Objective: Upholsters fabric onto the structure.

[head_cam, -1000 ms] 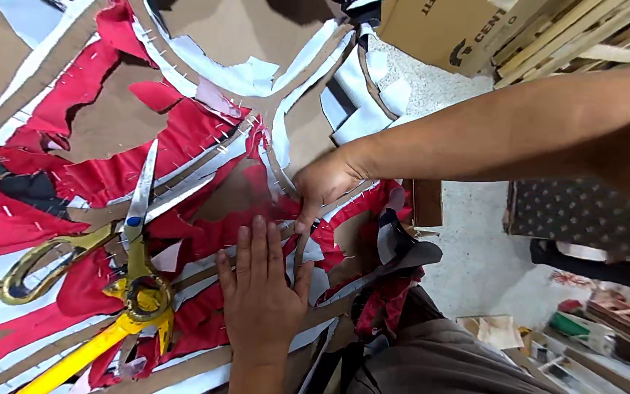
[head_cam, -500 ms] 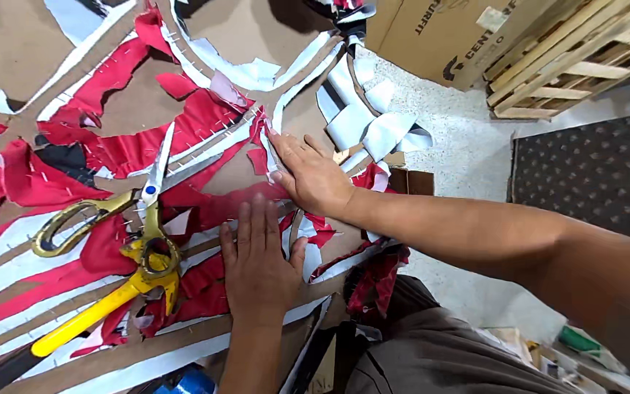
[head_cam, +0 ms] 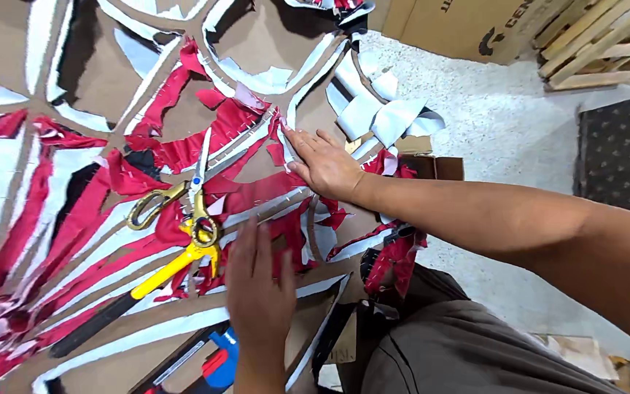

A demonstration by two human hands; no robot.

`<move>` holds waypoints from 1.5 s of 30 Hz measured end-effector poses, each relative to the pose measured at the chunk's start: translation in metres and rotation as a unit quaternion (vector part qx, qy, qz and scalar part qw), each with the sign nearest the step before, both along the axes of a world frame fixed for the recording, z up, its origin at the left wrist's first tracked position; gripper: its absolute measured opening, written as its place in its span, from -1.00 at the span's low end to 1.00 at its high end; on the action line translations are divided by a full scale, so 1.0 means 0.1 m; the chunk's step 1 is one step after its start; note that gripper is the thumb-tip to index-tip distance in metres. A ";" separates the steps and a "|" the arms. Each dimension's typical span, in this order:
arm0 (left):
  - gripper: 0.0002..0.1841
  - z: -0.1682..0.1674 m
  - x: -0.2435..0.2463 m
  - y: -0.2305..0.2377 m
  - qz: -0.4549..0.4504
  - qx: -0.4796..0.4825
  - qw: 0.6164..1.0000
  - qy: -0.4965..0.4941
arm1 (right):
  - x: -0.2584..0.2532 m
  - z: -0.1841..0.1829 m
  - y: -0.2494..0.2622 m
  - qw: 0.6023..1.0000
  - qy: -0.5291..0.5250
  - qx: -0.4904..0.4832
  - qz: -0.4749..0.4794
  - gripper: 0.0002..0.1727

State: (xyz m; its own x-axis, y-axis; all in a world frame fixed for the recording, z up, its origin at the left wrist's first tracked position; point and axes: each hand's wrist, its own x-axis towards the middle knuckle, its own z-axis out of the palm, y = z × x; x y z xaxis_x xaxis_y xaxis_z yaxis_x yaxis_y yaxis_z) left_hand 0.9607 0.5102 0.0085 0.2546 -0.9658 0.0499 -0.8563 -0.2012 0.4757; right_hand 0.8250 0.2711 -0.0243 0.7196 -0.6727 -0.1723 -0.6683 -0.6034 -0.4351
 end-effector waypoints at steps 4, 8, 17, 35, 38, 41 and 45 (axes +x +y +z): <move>-0.50 0.27 0.23 0.89 0.158 0.037 0.986 -0.030 | -0.14 0.33 -0.27 0.972 -0.014 0.216 -0.095 -0.42; -0.50 0.20 0.39 1.40 0.203 0.106 0.972 -0.056 | -0.04 0.33 -0.75 0.836 0.138 0.507 0.160 -0.51; -0.43 0.32 0.91 0.78 0.190 0.142 0.965 -0.113 | 0.09 0.05 -0.73 0.764 0.154 0.599 0.184 -0.52; -0.23 0.12 0.83 1.66 0.144 0.315 0.931 -0.114 | 0.12 0.10 -0.55 0.742 0.186 0.635 0.109 -0.67; -0.18 0.13 0.83 1.68 0.171 0.278 0.933 -0.153 | 0.10 0.09 -0.53 0.755 0.177 0.619 0.127 -0.64; -0.32 0.24 0.61 1.73 0.217 0.308 0.917 -0.135 | 0.07 0.06 -0.52 0.764 0.175 0.605 0.141 -0.66; -0.49 0.39 0.04 1.50 0.227 0.228 0.946 -0.030 | -0.13 0.26 -0.55 0.911 0.096 0.375 0.141 -0.57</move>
State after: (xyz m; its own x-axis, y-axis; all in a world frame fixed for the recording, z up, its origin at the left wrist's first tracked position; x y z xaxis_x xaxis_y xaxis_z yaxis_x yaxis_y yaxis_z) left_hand 0.9643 0.6604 0.0471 0.6585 -0.6821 -0.3179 -0.6548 -0.7275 0.2048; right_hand 0.8121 0.2158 0.0014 0.7541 -0.1078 -0.6478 -0.6397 -0.3436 -0.6875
